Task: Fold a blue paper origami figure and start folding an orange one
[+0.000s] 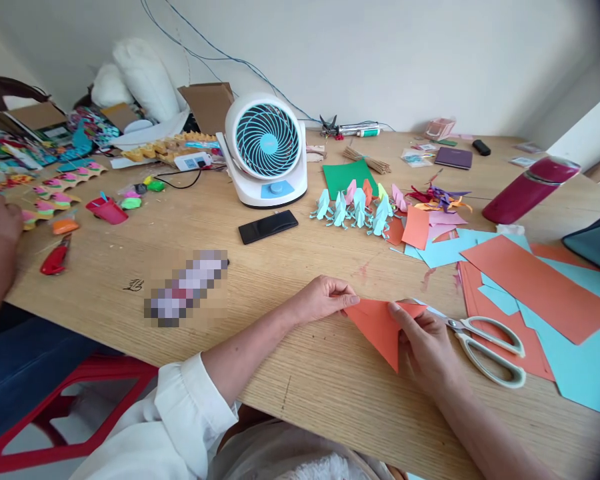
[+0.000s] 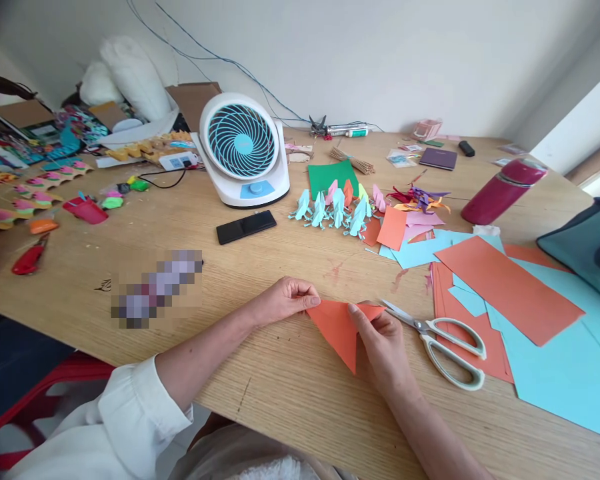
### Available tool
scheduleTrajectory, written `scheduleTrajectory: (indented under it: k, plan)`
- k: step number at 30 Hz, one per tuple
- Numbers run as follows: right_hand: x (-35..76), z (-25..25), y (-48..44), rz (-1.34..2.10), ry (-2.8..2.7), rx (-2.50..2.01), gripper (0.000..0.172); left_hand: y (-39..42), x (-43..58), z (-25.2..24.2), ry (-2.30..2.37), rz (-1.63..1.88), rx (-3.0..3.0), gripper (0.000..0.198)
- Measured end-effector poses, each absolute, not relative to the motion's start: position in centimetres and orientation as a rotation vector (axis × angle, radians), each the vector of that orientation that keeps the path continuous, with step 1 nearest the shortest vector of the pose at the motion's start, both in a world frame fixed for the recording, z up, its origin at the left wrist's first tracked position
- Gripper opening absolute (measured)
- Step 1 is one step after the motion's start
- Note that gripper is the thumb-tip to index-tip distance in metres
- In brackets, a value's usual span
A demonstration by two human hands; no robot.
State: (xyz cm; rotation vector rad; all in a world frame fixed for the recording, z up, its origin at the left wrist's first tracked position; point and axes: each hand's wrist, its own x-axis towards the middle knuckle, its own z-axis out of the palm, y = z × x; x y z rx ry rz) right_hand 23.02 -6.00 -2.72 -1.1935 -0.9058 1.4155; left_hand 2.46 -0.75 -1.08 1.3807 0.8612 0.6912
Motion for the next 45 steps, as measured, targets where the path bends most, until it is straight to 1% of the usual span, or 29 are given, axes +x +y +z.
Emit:
scheduleTrajectory:
  k: [2, 5, 7, 9, 12, 16, 21, 25, 30, 35, 41, 45]
  plan:
    - [23.3, -2.9, -6.0, 1.412, -0.897, -1.196, 0.028, -0.7, 2.5, -1.1, 0.859, 0.703, 1.35, 0.038]
    - [23.4, -3.2, -6.1, 1.419, -0.965, -1.189, 0.027, -1.0, 2.6, -1.1, 0.866, 0.706, 1.437, 0.029]
    - [23.2, -3.2, -6.2, 1.418, -1.067, -1.199, 0.029, -1.4, 2.9, -1.0, 0.861, 0.7, 1.544, 0.022]
    - [23.0, -3.2, -6.2, 1.415, -1.169, -1.218, 0.033, -1.7, 3.0, -1.0, 0.849, 0.691, 1.656, 0.021]
    - [22.9, -3.0, -6.1, 1.406, -1.252, -1.253, 0.036, -1.9, 3.0, -1.0, 0.843, 0.657, 1.767, 0.025]
    - [23.0, -3.1, -6.0, 1.366, -1.241, -1.261, 0.035, -1.8, 2.8, -0.9, 0.844, 0.623, 1.758, 0.026]
    - [23.5, -3.7, -5.8, 1.362, -1.073, -1.215, 0.031, -1.4, 2.7, -0.9, 0.907, 0.644, 1.675, 0.028]
    - [23.9, -3.6, -5.5, 1.303, -0.948, -1.247, 0.032, -0.9, 2.6, -1.4, 0.901, 0.718, 1.602, 0.03]
    - [24.0, -2.2, -5.5, 1.329, -0.791, -1.262, 0.036, -0.6, 2.4, -2.0, 0.957, 0.74, 1.499, 0.035]
    - [24.2, -1.8, -5.4, 1.281, -0.834, -1.302, 0.041, -0.5, 2.3, -2.1, 1.0, 0.772, 1.442, 0.038]
    - [24.8, -2.9, -5.0, 1.221, -0.897, -1.327, 0.042, -0.2, 2.4, -2.5, 0.971, 0.862, 1.262, 0.044]
    - [25.0, -3.2, -5.0, 1.253, -0.886, -1.274, 0.045, -0.1, 2.4, -2.4, 0.975, 0.908, 1.158, 0.046]
